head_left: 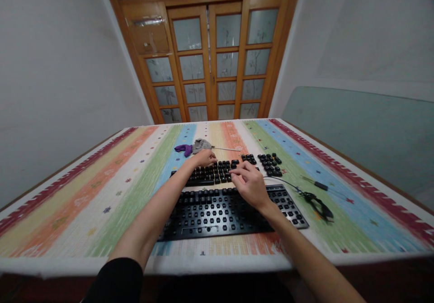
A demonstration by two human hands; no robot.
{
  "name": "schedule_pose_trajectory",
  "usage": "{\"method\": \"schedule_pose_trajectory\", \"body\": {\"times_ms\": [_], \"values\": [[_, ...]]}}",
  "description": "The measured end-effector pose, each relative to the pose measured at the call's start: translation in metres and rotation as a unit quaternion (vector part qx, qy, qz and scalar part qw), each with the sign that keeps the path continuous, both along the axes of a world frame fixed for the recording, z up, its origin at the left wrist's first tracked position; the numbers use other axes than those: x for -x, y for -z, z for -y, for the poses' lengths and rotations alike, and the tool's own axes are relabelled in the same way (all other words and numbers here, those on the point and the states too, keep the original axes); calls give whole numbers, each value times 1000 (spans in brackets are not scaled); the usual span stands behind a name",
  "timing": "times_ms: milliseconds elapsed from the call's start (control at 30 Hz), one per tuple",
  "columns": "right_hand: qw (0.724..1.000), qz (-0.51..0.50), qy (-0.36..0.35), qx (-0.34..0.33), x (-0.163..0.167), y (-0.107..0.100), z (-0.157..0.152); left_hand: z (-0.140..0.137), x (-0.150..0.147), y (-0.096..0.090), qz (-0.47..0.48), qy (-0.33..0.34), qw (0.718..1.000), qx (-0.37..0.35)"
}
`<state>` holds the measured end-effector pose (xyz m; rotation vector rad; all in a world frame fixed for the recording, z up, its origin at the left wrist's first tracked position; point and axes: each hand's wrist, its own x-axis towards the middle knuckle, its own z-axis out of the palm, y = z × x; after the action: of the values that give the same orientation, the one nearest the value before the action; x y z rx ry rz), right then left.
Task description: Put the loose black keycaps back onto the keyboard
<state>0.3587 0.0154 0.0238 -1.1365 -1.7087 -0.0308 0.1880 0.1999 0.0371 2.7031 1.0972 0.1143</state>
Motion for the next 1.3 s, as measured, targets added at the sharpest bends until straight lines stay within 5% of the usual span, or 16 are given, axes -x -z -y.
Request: {"method": "schedule_pose_trajectory", "body": {"times_ms": [233,433,733,967,1300], "values": [[1000,-7,2,-2,-3,-4,0,-8,-6,11,-2,-18,999,43],[1000,-5,2,9,-6,-3,-1,3,-1,0,58,-40,997,17],[992,32,-87,85,0,1,-1,75,32,-27,165,26,985,50],[975,68,-180,108,6,2,4,126,44,-15,177,36,977,110],[967,106,-203,114,11,8,5,149,48,0,249,-13,962,113]]}}
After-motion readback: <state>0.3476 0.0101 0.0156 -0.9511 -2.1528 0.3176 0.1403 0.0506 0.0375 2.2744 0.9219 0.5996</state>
